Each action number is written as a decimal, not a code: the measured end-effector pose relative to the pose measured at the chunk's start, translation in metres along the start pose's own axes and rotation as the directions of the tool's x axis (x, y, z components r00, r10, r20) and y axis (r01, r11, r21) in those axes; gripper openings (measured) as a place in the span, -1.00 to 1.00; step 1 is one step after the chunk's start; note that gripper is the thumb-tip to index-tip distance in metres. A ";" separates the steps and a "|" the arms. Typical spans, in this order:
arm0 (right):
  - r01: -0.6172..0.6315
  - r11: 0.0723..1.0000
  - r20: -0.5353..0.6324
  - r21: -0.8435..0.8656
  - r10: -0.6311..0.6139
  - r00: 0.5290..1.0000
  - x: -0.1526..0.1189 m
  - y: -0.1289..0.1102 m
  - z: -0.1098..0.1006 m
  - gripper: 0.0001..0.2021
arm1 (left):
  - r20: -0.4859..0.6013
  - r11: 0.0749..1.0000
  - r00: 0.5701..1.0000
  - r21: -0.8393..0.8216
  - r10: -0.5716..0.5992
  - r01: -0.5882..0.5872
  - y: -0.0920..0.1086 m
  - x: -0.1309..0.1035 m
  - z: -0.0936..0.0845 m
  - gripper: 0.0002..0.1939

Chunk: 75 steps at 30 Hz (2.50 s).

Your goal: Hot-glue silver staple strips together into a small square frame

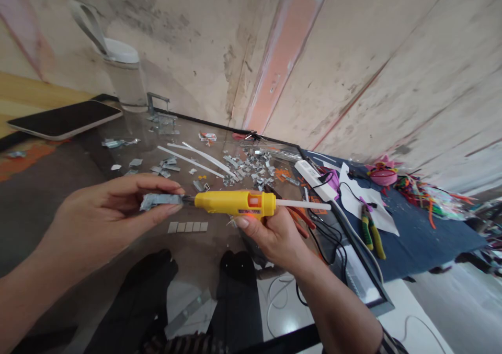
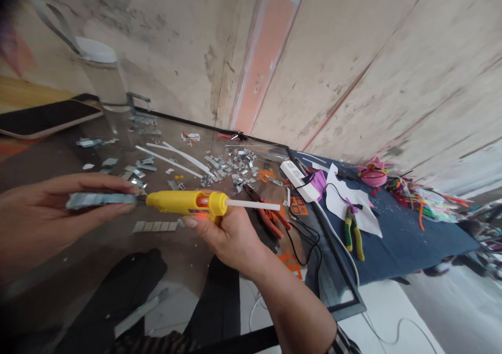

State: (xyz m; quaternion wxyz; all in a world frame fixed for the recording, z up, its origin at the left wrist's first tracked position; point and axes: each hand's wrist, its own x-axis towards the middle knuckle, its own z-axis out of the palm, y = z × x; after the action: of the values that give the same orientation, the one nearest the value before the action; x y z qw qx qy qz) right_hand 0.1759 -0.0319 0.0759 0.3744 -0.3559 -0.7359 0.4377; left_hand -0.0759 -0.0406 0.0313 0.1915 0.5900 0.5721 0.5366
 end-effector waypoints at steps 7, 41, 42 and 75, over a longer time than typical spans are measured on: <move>-0.016 1.000 -0.019 0.001 0.016 1.000 -0.002 0.002 -0.001 -0.64 | 0.016 0.999 1.000 -0.042 -0.003 0.004 0.002 0.001 0.001 -0.71; -0.011 0.997 0.012 0.082 0.010 1.000 -0.004 0.002 0.006 -0.60 | 0.065 0.995 0.997 -0.097 0.030 -0.024 0.010 -0.001 0.005 -0.80; -0.014 0.997 0.008 0.073 0.014 1.000 -0.004 0.001 0.005 -0.60 | 0.061 0.996 0.998 -0.090 0.031 -0.025 0.009 0.000 0.005 -0.79; 0.017 1.000 0.015 0.027 -0.017 1.000 -0.003 -0.003 -0.007 -0.65 | 0.016 0.994 1.000 -0.105 -0.017 0.019 -0.004 0.002 0.002 -0.66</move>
State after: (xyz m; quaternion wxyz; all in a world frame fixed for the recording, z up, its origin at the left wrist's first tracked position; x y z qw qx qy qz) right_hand 0.1831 -0.0328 0.0801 0.3773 -0.3413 -0.7357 0.4471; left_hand -0.0760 -0.0371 0.0280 0.2314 0.5781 0.5467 0.5598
